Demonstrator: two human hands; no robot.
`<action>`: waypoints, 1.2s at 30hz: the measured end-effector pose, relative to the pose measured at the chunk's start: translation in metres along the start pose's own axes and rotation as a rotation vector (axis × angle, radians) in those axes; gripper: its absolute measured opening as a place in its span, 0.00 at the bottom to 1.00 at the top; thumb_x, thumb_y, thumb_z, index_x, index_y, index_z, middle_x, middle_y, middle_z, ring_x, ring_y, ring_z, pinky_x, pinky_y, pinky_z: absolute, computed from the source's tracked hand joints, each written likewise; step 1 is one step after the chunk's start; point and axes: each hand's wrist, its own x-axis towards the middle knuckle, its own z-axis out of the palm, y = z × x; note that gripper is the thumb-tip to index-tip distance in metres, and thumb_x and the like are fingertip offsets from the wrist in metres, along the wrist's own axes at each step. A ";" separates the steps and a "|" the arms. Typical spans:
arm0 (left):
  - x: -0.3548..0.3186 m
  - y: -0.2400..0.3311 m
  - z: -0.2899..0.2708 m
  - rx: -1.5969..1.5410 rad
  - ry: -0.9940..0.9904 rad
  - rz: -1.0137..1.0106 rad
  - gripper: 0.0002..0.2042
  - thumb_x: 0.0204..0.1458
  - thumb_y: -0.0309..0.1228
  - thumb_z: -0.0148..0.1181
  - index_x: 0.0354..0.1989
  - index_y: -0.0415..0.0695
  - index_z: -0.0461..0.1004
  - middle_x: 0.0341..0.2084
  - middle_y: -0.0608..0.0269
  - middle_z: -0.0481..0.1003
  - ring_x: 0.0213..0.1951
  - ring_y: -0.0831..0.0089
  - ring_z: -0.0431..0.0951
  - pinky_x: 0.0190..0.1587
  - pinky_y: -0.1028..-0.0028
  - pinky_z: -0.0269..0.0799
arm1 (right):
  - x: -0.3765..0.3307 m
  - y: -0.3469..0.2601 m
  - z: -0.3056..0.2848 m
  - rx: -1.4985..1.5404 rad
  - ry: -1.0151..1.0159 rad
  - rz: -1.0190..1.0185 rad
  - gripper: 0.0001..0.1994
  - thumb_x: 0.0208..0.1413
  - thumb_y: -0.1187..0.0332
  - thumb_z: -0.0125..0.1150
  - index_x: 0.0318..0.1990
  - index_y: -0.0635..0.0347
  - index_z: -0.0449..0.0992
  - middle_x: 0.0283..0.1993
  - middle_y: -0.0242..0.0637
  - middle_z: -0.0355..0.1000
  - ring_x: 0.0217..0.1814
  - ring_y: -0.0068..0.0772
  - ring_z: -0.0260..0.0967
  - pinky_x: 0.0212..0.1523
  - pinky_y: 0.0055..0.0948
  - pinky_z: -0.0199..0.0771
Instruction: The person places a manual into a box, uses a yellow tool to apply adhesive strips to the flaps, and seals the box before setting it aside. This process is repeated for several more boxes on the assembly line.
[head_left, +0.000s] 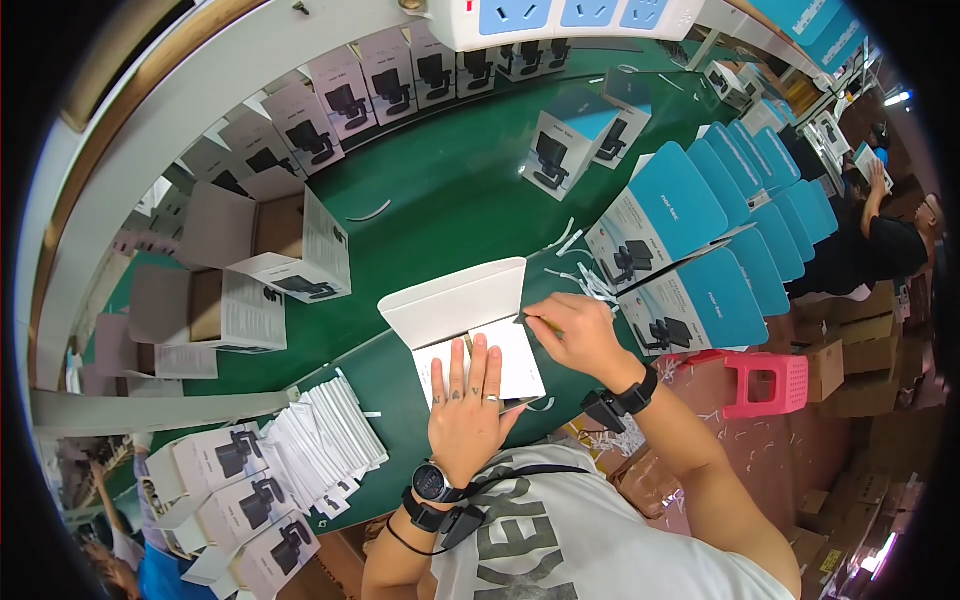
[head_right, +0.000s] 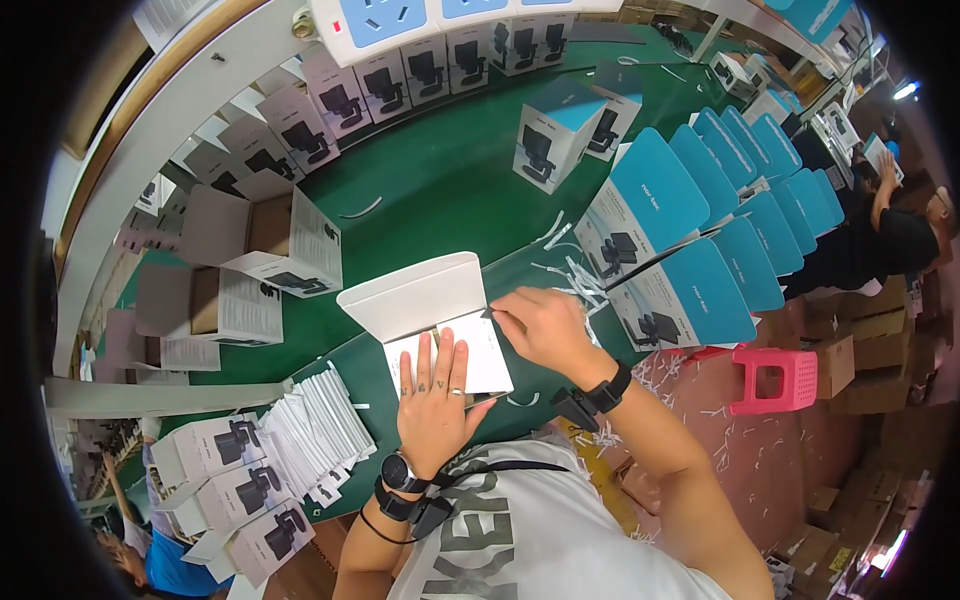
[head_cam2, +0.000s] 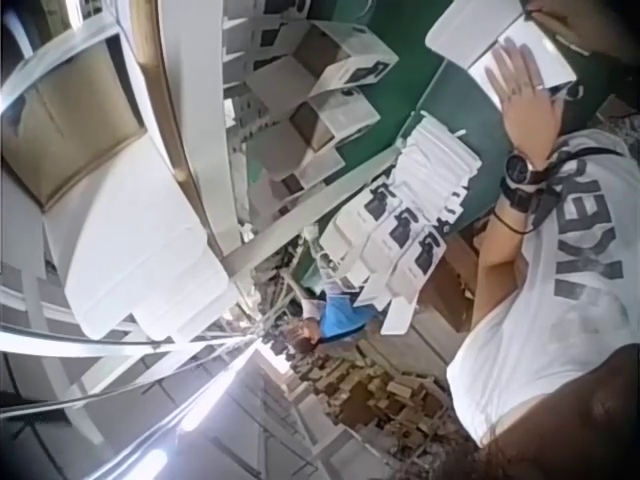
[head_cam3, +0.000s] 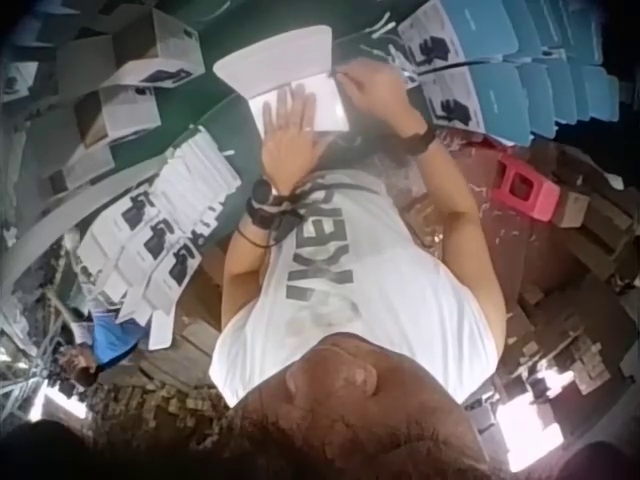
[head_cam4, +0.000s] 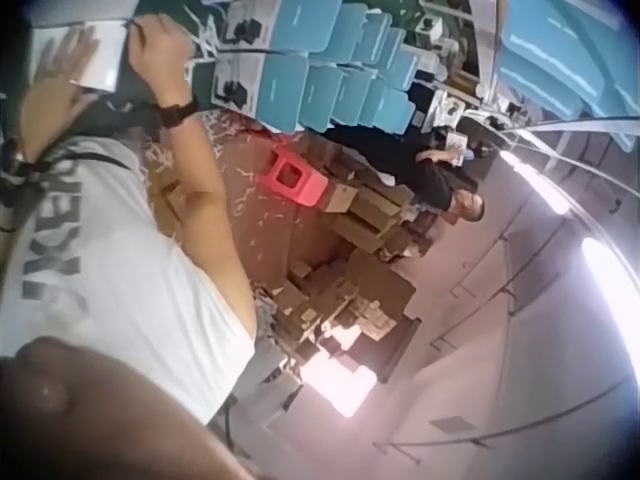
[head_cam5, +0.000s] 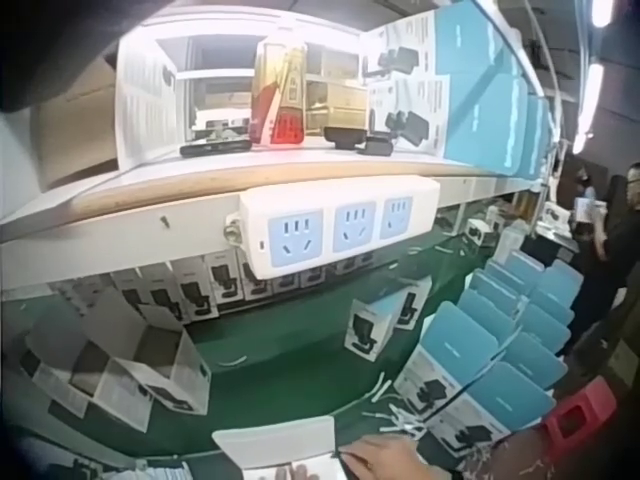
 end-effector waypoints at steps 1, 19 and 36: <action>-0.001 0.000 0.000 0.002 0.000 0.000 0.47 0.52 0.52 0.70 0.76 0.36 0.59 0.77 0.46 0.56 0.77 0.41 0.53 0.76 0.40 0.46 | 0.001 0.002 -0.001 0.000 0.000 -0.001 0.04 0.54 0.70 0.71 0.37 0.56 0.85 0.30 0.36 0.79 0.27 0.43 0.77 0.27 0.34 0.75; -0.007 0.000 -0.003 -0.004 0.010 -0.002 0.46 0.53 0.52 0.70 0.75 0.38 0.61 0.78 0.47 0.56 0.77 0.43 0.54 0.76 0.40 0.47 | -0.017 -0.009 0.036 0.779 -0.093 0.801 0.13 0.55 0.66 0.74 0.31 0.59 0.73 0.27 0.26 0.70 0.29 0.19 0.65 0.31 0.24 0.67; -0.016 -0.012 -0.004 -0.057 0.052 -0.013 0.44 0.50 0.50 0.71 0.72 0.36 0.65 0.77 0.46 0.57 0.77 0.41 0.53 0.76 0.42 0.47 | -0.089 -0.005 0.005 0.943 -0.332 0.915 0.08 0.62 0.68 0.67 0.38 0.64 0.78 0.29 0.26 0.73 0.30 0.15 0.67 0.30 0.23 0.65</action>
